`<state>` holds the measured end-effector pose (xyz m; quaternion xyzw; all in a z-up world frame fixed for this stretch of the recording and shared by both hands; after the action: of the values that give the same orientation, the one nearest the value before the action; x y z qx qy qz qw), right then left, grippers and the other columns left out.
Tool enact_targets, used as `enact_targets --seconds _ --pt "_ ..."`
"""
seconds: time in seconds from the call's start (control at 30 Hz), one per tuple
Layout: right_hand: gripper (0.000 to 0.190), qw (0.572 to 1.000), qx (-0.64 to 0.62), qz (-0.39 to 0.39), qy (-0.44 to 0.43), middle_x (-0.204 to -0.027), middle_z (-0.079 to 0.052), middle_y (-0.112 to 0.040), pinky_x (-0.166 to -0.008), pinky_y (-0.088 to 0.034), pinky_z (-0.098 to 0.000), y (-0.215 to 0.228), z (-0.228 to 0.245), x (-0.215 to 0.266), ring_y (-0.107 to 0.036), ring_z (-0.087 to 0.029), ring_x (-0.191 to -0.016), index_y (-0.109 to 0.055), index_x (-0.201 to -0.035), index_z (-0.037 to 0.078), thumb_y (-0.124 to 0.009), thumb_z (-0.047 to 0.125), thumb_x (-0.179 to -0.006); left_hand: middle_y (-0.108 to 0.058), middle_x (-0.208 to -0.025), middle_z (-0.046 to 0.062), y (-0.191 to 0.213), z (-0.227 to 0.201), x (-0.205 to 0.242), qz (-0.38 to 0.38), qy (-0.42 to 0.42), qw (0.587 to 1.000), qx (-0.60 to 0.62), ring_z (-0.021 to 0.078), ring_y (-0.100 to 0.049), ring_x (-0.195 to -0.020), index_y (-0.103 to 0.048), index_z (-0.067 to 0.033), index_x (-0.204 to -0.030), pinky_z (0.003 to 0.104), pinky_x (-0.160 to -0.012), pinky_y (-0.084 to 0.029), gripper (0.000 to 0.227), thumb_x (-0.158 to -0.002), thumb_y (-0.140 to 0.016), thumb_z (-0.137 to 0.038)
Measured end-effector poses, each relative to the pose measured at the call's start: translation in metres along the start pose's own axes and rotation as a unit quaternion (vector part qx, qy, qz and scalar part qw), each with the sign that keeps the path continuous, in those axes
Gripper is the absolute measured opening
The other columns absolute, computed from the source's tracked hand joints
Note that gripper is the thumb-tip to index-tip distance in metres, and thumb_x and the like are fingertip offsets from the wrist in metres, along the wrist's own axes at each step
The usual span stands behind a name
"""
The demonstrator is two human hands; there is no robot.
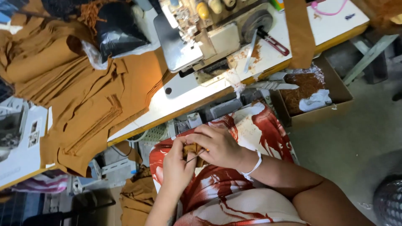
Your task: The person repeatedly picks up brown fabric pieces from a pile, uses a small orange-handled tool to trim edges, and places the trimmed pieces back on the pile. The person works at a sewing station with a sewing machine visible on the table.
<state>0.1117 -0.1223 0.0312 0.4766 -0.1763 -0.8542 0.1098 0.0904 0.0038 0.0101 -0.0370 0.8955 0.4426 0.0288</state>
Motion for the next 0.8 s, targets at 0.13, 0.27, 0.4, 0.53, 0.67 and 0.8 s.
enact_targets --seconds 0.13,0.27,0.4,0.53,0.67,0.8 --pt "0.022 0.989 -0.109 0.014 -0.098 -0.079 -0.006 -0.066 -0.058 -0.053 -0.0337 -0.021 -0.027 0.007 -0.067 -0.031 -0.066 -0.072 -0.091 0.01 -0.06 0.0 -0.075 -0.066 -0.085 0.011 0.008 0.016 -0.006 -0.018 0.015 0.999 -0.033 0.041 -0.066 -0.082 -0.06 -0.0213 -0.102 0.051 -0.073 -0.052 0.029 -0.075 -0.059 -0.013" --pt "0.021 0.938 -0.269 0.028 -0.218 -0.073 -0.016 -0.068 -0.06 -0.053 -0.0374 -0.034 -0.037 0.013 -0.069 -0.033 -0.068 -0.071 -0.091 0.001 -0.06 -0.001 -0.073 -0.058 -0.081 0.002 0.014 0.045 -0.013 -0.08 -0.056 0.993 -0.072 0.0287 -0.062 -0.079 -0.064 -0.0209 -0.088 0.039 -0.074 -0.051 0.026 -0.067 -0.065 -0.005" --pt "0.022 0.671 -0.59 0.179 -0.412 -0.06 -0.016 -0.063 -0.037 -0.044 -0.0235 -0.099 -0.047 0.063 -0.057 -0.017 -0.044 -0.065 -0.104 -0.004 -0.052 -0.003 -0.086 -0.059 -0.09 0.006 0.019 0.09 -0.015 -0.115 -0.057 0.991 -0.04 0.0325 -0.062 -0.084 -0.062 -0.0165 -0.085 0.043 -0.076 -0.05 0.031 -0.061 -0.066 0.003" --pt "0.024 0.477 -0.726 0.234 -0.437 -0.057 -0.009 -0.058 -0.038 -0.04 -0.0221 -0.1 -0.007 0.077 -0.052 -0.014 -0.04 -0.064 -0.105 -0.001 -0.05 -0.008 -0.087 -0.063 -0.097 0.003 0.009 0.164 -0.006 -0.112 0.064 0.991 -0.036 0.0329 -0.065 -0.094 -0.058 -0.0227 -0.089 0.042 -0.083 -0.051 0.036 -0.065 -0.058 0.004" --pt "0.02 0.416 -0.713 0.351 -0.442 -0.048 -0.013 -0.042 -0.039 -0.028 -0.0248 -0.106 0.013 0.091 -0.035 -0.012 -0.036 -0.058 -0.098 -0.015 -0.059 0.003 -0.089 -0.063 -0.091 0.004 0.005 0.194 0.004 -0.148 0.062 0.987 0.01 0.03 -0.06 -0.09 -0.06 -0.0187 -0.084 0.039 -0.079 -0.044 0.024 -0.063 -0.059 -0.006" --pt "0.029 0.352 -0.776 0.305 -0.424 -0.061 -0.019 -0.049 -0.036 -0.026 -0.0268 -0.104 0.006 0.098 -0.036 -0.012 -0.037 -0.052 -0.111 -0.01 -0.06 0.003 -0.087 -0.059 -0.1 -0.001 0.004 0.202 0.012 -0.154 0.089 0.984 0.022 0.0245 -0.06 -0.095 -0.066 -0.023 -0.092 0.039 -0.071 -0.048 0.036 -0.063 -0.062 -0.002"
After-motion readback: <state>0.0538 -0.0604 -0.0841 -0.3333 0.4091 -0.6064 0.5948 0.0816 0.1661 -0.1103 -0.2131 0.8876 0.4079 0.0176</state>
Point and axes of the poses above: each hand's wrist, its own x-axis away from the middle knuckle, its own y-axis out of the back of the hand, z = x × y, the point moved 9 cm from there along -x, towards the middle knuckle
